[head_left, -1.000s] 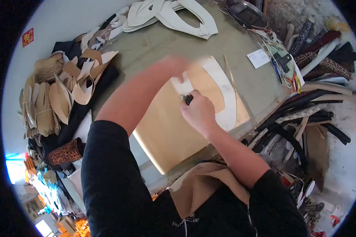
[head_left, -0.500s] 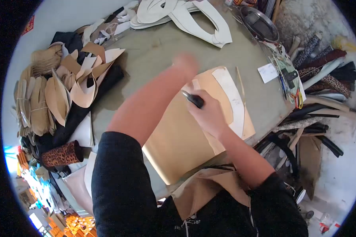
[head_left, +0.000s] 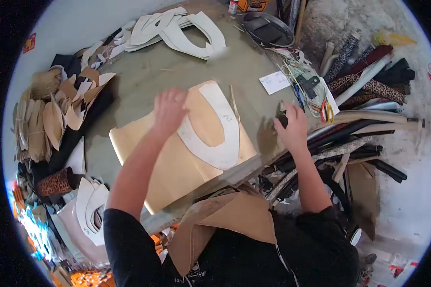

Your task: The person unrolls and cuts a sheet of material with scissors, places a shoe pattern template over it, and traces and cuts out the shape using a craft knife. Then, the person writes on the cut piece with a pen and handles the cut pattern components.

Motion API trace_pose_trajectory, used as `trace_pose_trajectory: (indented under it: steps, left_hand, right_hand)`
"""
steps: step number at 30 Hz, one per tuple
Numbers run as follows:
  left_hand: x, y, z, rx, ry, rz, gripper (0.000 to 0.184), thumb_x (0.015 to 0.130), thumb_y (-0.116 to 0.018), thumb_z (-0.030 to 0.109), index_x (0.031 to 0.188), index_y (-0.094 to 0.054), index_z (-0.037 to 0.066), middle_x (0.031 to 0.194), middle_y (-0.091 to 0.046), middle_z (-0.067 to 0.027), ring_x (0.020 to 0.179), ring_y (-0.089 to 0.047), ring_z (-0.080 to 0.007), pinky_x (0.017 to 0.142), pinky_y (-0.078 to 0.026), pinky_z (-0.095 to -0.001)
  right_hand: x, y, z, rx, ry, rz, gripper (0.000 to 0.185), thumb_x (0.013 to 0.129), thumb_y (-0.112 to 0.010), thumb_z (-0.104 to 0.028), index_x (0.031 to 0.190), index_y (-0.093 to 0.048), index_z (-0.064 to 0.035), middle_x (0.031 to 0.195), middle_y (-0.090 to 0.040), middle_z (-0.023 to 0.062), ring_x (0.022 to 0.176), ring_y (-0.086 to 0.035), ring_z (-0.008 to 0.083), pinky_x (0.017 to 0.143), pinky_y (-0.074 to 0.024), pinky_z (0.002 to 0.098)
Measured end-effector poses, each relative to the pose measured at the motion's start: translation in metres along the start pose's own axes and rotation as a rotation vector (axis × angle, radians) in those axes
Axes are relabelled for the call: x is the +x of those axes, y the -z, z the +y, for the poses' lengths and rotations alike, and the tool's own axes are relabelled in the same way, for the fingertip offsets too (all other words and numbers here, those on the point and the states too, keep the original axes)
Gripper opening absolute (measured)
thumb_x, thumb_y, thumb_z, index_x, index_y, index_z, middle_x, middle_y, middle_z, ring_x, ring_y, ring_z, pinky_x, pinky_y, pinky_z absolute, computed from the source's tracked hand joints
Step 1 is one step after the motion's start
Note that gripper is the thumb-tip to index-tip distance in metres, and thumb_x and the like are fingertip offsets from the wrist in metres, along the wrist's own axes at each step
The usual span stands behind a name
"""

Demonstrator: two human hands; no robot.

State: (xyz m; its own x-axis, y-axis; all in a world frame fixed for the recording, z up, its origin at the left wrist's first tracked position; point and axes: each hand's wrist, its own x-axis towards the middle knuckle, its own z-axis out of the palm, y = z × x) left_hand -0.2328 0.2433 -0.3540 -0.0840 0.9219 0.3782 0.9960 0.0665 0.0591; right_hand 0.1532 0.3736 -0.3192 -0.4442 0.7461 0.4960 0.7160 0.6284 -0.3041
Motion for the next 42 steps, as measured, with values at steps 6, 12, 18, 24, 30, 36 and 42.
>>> trace_pose_trajectory:
  steps: [6, 12, 18, 24, 30, 36, 42]
  left_hand:
    - [-0.020, -0.003, 0.118, -0.240, -0.122, -0.282, 0.077, 0.085, -0.070, 0.064, 0.151, -0.053, 0.030, 0.163, -0.037, -0.0136, 0.151, -0.032, -0.0364, 0.123, -0.024, -0.0583]
    - [-0.030, -0.011, 0.125, -0.260, -0.074, -0.285, 0.078, 0.083, -0.069, 0.067, 0.151, -0.054, 0.032, 0.165, -0.035, -0.0123, 0.154, -0.029, -0.0340, 0.126, -0.019, -0.0559]
    - [-0.030, -0.013, 0.126, -0.251, -0.085, -0.262, 0.076, 0.085, -0.068, 0.065, 0.152, -0.054, 0.030, 0.166, -0.035, -0.0124, 0.155, -0.028, -0.0328, 0.126, -0.019, -0.0549]
    - [-0.033, -0.017, 0.126, -0.232, -0.090, -0.236, 0.071, 0.091, -0.065, 0.061, 0.152, -0.053, 0.029, 0.166, -0.035, -0.0126, 0.155, -0.028, -0.0331, 0.126, -0.019, -0.0553]
    - [-0.033, -0.023, 0.123, -0.310, -0.047, -0.209, 0.057, 0.097, -0.062, 0.051, 0.146, -0.057, 0.022, 0.161, -0.041, -0.0141, 0.154, -0.029, -0.0344, 0.125, -0.020, -0.0576]
    - [-0.026, -0.011, 0.112, -0.207, 0.082, -0.179, 0.059, 0.096, -0.063, 0.048, 0.148, -0.054, 0.021, 0.159, -0.043, -0.0147, 0.152, -0.032, -0.0364, 0.123, -0.021, -0.0622]
    - [-0.029, -0.029, 0.099, -0.137, 0.112, -0.044, 0.063, 0.095, -0.063, 0.043, 0.148, -0.053, 0.011, 0.154, -0.048, -0.0121, 0.149, -0.037, -0.0363, 0.120, -0.026, -0.0621]
  right_hand:
    - [-0.030, -0.007, -0.043, 0.210, -0.242, -0.806, 0.046, 0.095, -0.064, -0.047, 0.100, -0.068, -0.0021, 0.088, -0.072, 0.0219, 0.082, -0.070, 0.0420, 0.073, -0.0542, 0.0510]
    - [-0.088, 0.029, -0.071, 0.658, 0.278, -0.812, 0.019, 0.096, -0.063, -0.026, 0.094, -0.059, -0.0081, 0.080, -0.065, 0.0167, 0.079, -0.067, 0.0400, 0.069, -0.0528, 0.0500]
    - [-0.150, 0.017, -0.003, 0.575, -0.059, -1.172, 0.021, 0.097, -0.063, -0.028, 0.103, -0.066, -0.0085, 0.089, -0.068, 0.0217, 0.087, -0.067, 0.0447, 0.073, -0.0531, 0.0531]
    - [-0.196, 0.034, 0.066, -0.254, 0.074, -1.482, 0.025, 0.097, -0.060, -0.026, 0.108, -0.070, -0.0060, 0.096, -0.072, 0.0216, 0.087, -0.070, 0.0428, 0.076, -0.0545, 0.0538]
    - [-0.096, 0.047, -0.047, 1.431, -1.006, -0.648, 0.034, 0.101, -0.064, -0.016, 0.130, -0.061, 0.0009, 0.120, -0.070, 0.0179, 0.101, -0.071, 0.0272, 0.090, -0.0581, 0.0394]
    - [-0.101, -0.016, -0.076, 1.723, -1.165, -0.652, 0.014, 0.098, -0.063, -0.011, 0.109, -0.061, -0.0039, 0.105, -0.069, 0.0120, 0.097, -0.069, 0.0246, 0.089, -0.0574, 0.0396]
    - [-0.090, -0.045, -0.080, 1.692, -1.133, -0.778, 0.011, 0.096, -0.065, -0.019, 0.099, -0.064, -0.0085, 0.092, -0.067, 0.0056, 0.081, -0.063, 0.0174, 0.072, -0.0516, 0.0332]
